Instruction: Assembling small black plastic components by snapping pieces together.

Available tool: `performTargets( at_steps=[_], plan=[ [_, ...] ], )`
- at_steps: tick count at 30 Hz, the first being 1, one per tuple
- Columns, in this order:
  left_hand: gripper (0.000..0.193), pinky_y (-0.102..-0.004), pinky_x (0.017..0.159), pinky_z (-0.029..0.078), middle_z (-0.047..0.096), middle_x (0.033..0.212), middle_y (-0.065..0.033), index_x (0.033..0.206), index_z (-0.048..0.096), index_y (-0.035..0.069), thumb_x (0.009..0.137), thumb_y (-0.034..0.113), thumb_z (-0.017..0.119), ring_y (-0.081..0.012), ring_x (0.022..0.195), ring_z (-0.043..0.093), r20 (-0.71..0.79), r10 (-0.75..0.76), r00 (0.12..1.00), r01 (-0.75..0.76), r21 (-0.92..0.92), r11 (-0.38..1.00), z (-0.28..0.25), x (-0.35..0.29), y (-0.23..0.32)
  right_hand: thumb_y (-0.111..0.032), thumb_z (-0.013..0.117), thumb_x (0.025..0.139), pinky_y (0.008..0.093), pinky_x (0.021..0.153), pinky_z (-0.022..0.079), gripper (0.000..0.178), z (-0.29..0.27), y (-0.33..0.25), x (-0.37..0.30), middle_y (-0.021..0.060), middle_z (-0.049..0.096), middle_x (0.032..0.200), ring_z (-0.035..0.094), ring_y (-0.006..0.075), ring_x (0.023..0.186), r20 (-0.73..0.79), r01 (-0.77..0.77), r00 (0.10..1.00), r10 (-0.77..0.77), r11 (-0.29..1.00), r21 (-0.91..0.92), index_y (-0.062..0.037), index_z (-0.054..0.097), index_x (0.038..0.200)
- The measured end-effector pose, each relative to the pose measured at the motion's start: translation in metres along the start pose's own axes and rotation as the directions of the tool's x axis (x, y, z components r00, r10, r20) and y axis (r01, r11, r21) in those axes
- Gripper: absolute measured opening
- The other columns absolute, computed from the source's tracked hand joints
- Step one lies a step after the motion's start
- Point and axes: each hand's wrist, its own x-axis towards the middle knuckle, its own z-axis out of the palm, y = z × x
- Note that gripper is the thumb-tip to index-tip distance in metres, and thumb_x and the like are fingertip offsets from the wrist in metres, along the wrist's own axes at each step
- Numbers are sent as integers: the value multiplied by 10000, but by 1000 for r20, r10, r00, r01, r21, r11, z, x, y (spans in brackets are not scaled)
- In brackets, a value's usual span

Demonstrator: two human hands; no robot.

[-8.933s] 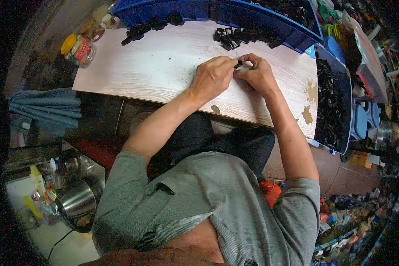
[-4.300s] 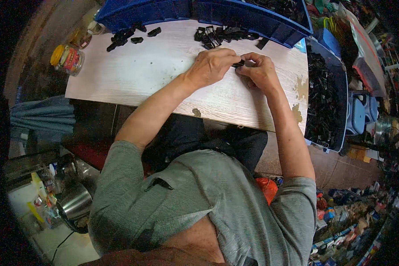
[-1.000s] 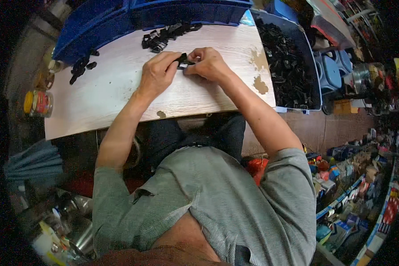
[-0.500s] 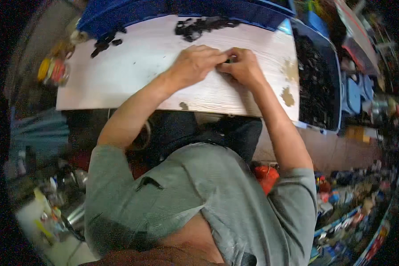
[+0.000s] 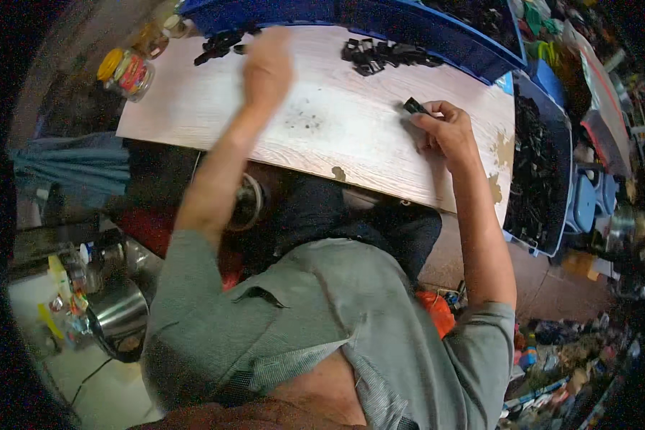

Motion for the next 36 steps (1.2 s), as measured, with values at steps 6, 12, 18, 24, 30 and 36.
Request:
performTargets(
  at_steps=[6,12,18,24,30,36],
  plan=[
    [271,-476,871,552,696,1186,-170,1098,741,45,939,226,617,-380,1037,662,308,-242,920,66,485,872,-31,8,-67,-146,775,845,302,469,523,242,-69,7,25,13,519,553,489,142,405,-327,65,943,-55,998,22,-31,664,1027],
    [144,-409,823,578,738,1115,-151,989,748,15,895,69,654,-339,958,715,231,78,970,-114,148,982,-22,-20,-31,-178,818,814,392,566,626,460,-106,-9,26,22,554,642,656,218,546,-650,184,758,-49,973,141,-15,637,1204],
    [149,-389,836,578,730,1114,-134,992,739,33,859,17,673,-329,967,713,223,79,972,-95,63,993,-18,-20,-18,-91,816,812,351,481,562,568,-49,-19,61,16,533,629,601,175,492,-379,71,922,-83,996,-47,-37,584,1328],
    [229,-390,818,577,728,1077,-119,1045,719,51,858,-28,615,-325,942,711,211,46,976,-59,55,997,-15,-17,-16,-88,827,796,285,404,371,625,-13,-22,95,9,574,611,529,105,476,-236,113,960,-150,980,-163,-36,565,1360],
    [255,-399,829,569,732,1081,-116,1070,718,43,867,-28,582,-333,936,701,181,34,983,-49,79,996,-11,-14,-20,-132,842,791,279,395,389,443,-15,-16,116,19,642,688,543,110,490,-320,84,918,-233,905,-418,-54,663,1189],
    [214,-411,867,540,745,1052,-112,1096,732,58,906,79,635,-345,959,672,230,-40,972,-3,183,983,-11,-15,-24,-117,849,784,277,392,348,322,-22,-11,99,-5,593,635,482,87,474,-274,54,955,-115,974,-218,-56,640,1021]
  ],
)
